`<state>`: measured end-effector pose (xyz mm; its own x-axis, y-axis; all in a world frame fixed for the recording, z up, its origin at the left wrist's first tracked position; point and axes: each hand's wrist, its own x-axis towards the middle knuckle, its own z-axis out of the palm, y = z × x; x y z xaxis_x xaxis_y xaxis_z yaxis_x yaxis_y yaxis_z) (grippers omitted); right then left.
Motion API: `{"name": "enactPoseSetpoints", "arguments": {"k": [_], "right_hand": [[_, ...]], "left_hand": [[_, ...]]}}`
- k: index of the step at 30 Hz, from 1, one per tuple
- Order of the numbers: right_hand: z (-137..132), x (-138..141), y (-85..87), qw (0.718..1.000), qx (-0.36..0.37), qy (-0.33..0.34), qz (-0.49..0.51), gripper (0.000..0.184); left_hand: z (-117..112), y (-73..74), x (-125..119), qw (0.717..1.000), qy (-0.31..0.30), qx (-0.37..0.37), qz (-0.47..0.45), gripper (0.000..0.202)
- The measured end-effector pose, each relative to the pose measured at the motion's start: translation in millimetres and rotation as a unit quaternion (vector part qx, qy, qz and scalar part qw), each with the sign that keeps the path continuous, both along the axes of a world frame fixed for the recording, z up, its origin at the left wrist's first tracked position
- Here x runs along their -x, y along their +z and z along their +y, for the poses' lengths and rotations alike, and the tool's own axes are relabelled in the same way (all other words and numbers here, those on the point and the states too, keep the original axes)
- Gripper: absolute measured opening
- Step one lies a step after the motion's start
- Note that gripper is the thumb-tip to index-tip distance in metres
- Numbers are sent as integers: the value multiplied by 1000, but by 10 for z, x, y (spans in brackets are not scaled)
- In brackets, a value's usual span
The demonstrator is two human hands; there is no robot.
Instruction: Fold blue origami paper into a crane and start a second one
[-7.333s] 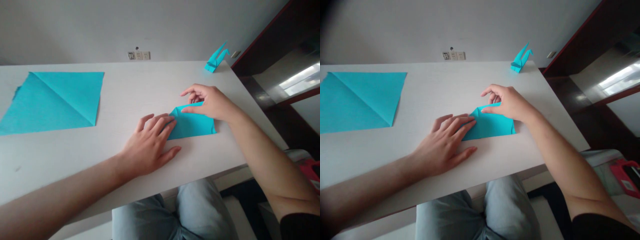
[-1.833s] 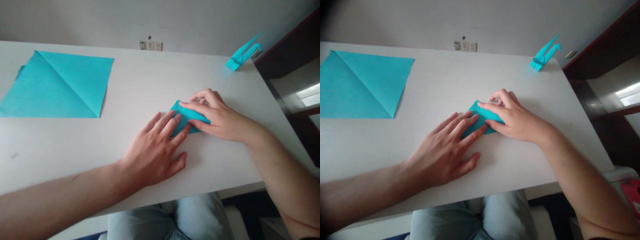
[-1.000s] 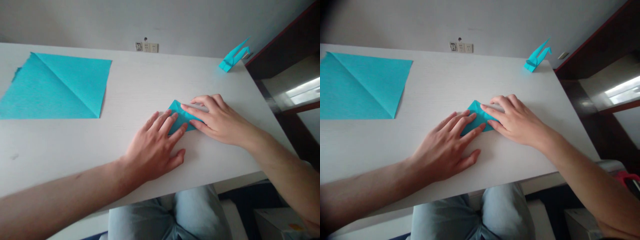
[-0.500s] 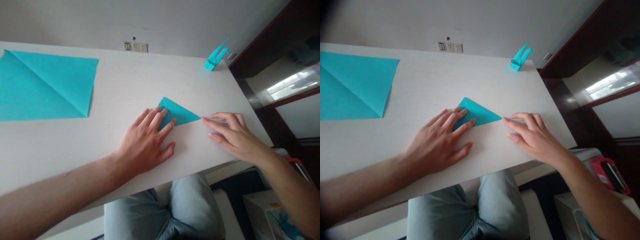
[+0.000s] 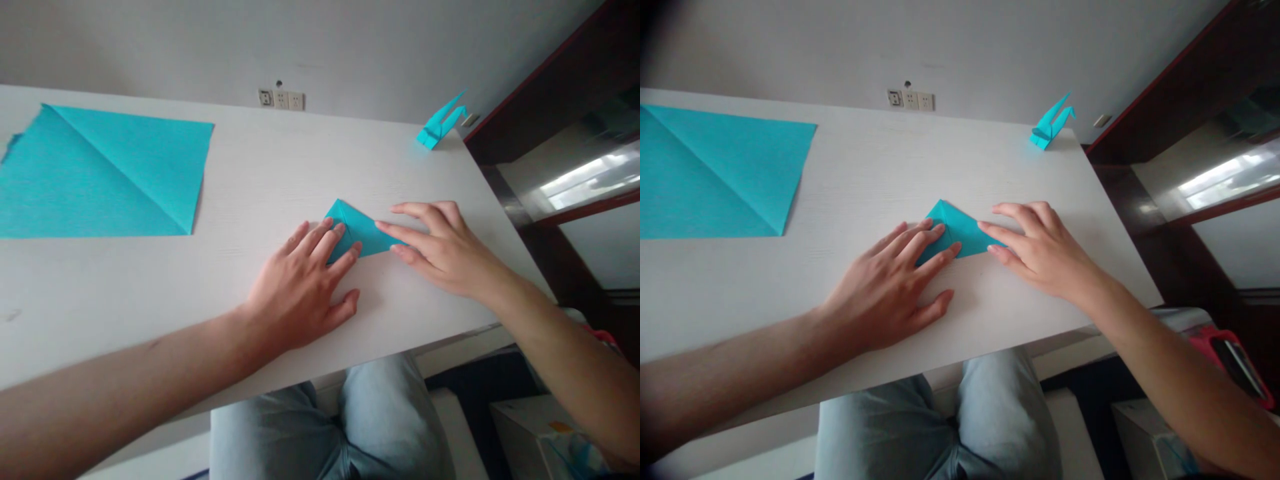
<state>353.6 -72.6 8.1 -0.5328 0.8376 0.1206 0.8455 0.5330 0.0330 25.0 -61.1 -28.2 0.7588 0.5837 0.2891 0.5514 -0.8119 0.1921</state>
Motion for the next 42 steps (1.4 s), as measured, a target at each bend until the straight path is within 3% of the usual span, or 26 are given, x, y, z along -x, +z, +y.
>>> {"name": "enactPoseSetpoints", "arguments": {"k": [7,19,24,31,34,39,42], "right_hand": [[526,459,-67,999,20,17,36,55],[669,652,-71,1000,3,26,11,59],[467,452,-84,1000,0,13,10,60],[-169,-351,-33,1000,-10,-24,-2,55],[-307,-549,-6,999,-27,-28,1,46],[-162,-412,66,996,-78,-36,18,25],[140,-189,35,991,-14,-54,122,19]], "left_hand": [[-9,-24,15,1000,-2,17,-18,64],[-19,27,22,1000,4,-2,14,65],[-25,33,29,1000,2,0,8,66],[-15,34,37,1000,2,0,17,66],[-6,27,32,1000,6,-2,24,66],[41,47,-1,999,20,-6,33,60],[113,70,-25,999,28,2,36,47]]}}
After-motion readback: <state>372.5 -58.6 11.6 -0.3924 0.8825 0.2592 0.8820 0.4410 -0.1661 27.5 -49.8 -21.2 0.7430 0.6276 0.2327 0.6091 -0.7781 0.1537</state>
